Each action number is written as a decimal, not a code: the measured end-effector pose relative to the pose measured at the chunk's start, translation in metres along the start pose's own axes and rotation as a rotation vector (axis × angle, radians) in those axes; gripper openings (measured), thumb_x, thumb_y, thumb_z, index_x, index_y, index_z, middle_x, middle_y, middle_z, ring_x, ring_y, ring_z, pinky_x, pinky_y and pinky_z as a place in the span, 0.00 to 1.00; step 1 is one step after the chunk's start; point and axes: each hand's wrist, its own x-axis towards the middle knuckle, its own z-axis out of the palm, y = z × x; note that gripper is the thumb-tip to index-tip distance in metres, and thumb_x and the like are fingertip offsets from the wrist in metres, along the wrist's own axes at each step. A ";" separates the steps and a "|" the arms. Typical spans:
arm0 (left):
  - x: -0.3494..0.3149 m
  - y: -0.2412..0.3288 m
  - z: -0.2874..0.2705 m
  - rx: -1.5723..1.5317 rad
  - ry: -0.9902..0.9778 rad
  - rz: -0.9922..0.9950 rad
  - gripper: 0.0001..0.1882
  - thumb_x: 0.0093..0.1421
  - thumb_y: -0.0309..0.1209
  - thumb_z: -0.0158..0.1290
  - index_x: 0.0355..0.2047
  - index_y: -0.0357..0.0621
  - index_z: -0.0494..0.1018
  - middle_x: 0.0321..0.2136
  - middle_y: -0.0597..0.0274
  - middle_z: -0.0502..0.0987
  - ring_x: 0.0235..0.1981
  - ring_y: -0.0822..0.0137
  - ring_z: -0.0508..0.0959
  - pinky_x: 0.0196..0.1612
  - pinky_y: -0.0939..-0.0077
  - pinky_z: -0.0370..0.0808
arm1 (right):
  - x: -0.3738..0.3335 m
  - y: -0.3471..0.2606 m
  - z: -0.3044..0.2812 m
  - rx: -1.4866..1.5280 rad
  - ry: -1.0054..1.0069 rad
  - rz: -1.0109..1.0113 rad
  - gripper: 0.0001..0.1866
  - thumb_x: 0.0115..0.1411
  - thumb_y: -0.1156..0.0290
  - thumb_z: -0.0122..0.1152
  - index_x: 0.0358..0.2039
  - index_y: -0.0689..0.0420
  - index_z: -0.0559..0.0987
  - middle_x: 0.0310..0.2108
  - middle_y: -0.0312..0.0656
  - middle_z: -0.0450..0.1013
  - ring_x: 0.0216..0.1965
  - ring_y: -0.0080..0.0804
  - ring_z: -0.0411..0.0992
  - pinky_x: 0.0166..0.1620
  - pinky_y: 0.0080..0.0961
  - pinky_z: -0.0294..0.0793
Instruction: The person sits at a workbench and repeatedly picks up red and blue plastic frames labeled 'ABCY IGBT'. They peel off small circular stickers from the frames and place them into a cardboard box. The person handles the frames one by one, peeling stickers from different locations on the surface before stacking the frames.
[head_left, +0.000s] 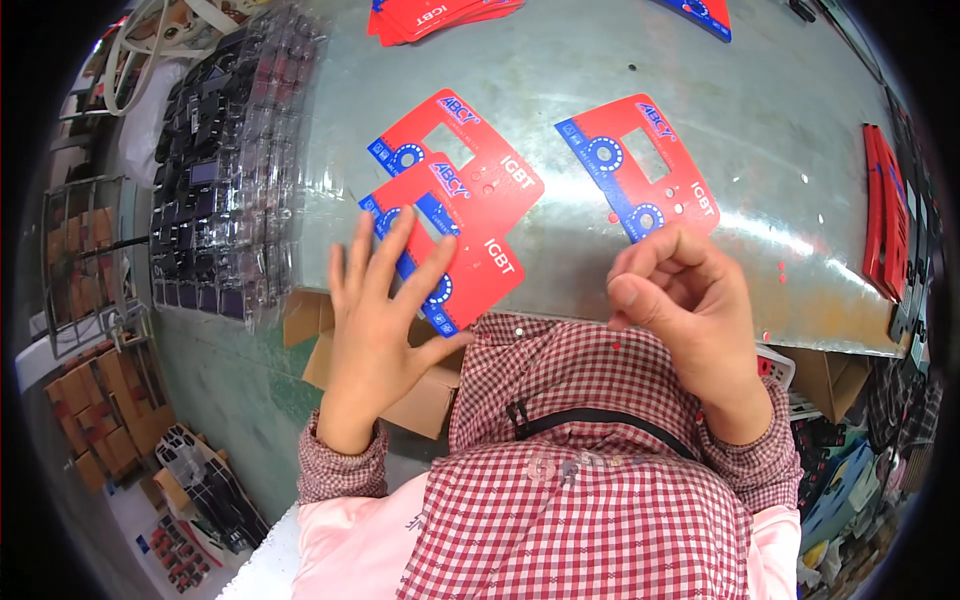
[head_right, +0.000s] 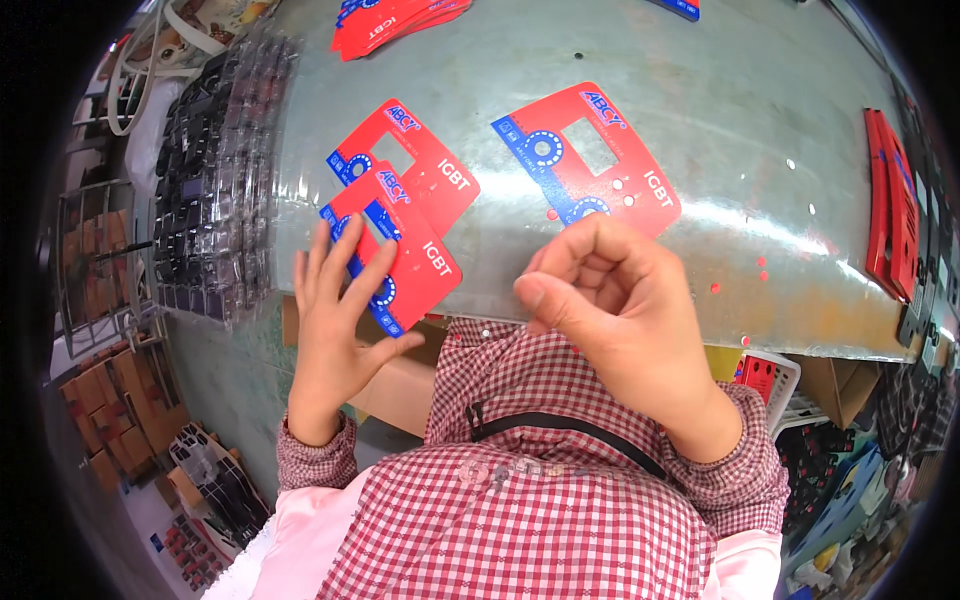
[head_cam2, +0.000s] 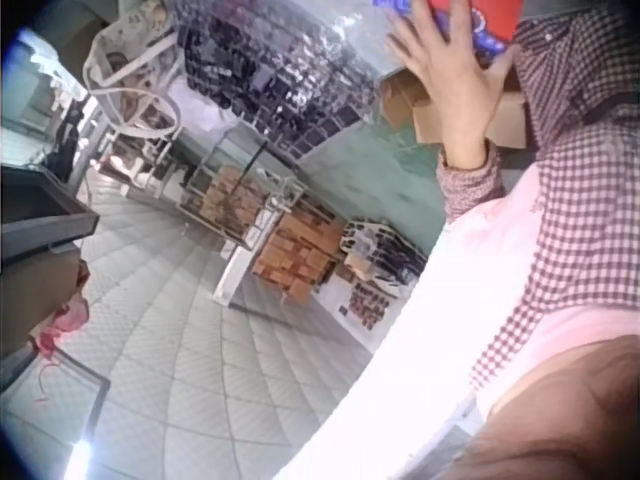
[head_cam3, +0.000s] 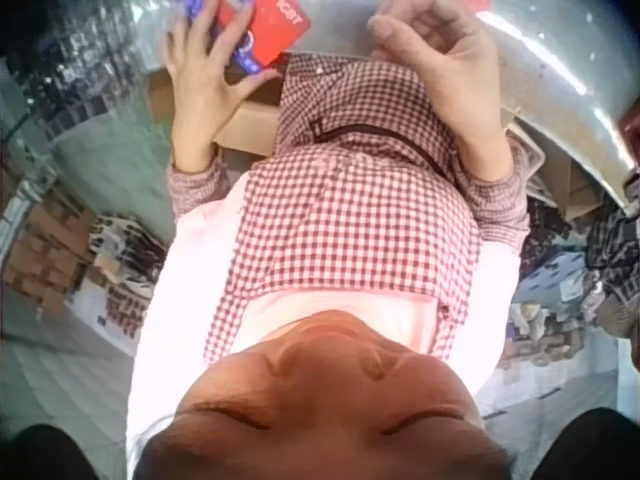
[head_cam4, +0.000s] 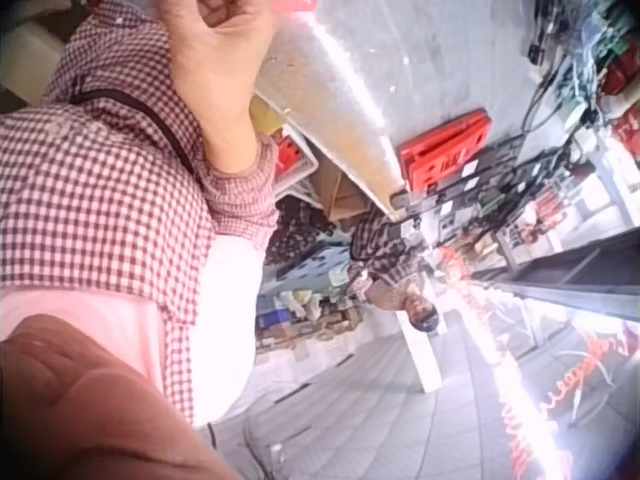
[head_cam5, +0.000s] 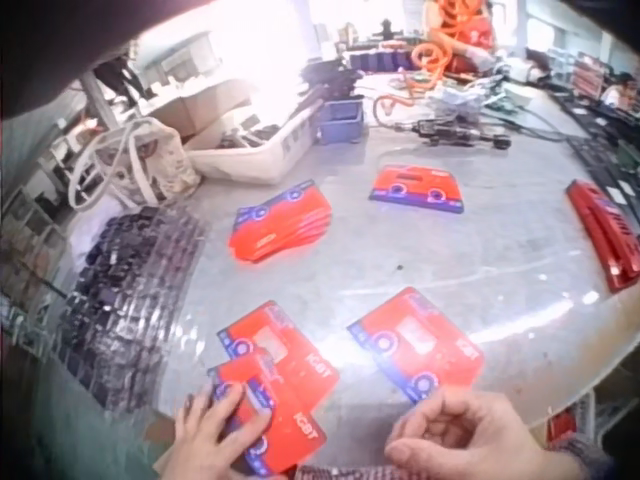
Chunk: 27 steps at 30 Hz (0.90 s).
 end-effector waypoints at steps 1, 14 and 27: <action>-0.003 -0.002 0.002 -0.036 0.010 0.032 0.40 0.41 0.45 0.65 0.56 0.53 0.69 0.64 0.53 0.58 0.66 0.43 0.51 0.64 0.39 0.45 | 0.000 0.001 0.003 0.011 -0.022 0.037 0.06 0.58 0.79 0.61 0.33 0.63 0.72 0.29 0.36 0.73 0.28 0.17 0.72 0.32 0.14 0.73; -0.024 0.032 0.031 -0.417 0.410 0.354 0.20 0.48 0.21 0.59 0.44 0.43 0.77 0.52 0.43 0.71 0.58 0.37 0.64 0.58 0.50 0.65 | -0.001 0.010 0.029 0.165 -0.032 0.224 0.10 0.64 0.75 0.54 0.44 0.64 0.69 0.33 0.42 0.75 0.35 0.21 0.74 0.36 0.18 0.77; -0.002 0.073 0.012 -1.973 -0.103 -0.277 0.29 0.58 0.38 0.59 0.54 0.34 0.64 0.48 0.54 0.72 0.50 0.66 0.73 0.54 0.67 0.69 | -0.010 -0.004 0.010 -0.268 -0.152 -0.324 0.22 0.55 0.83 0.61 0.48 0.60 0.63 0.30 0.42 0.77 0.32 0.21 0.76 0.33 0.15 0.73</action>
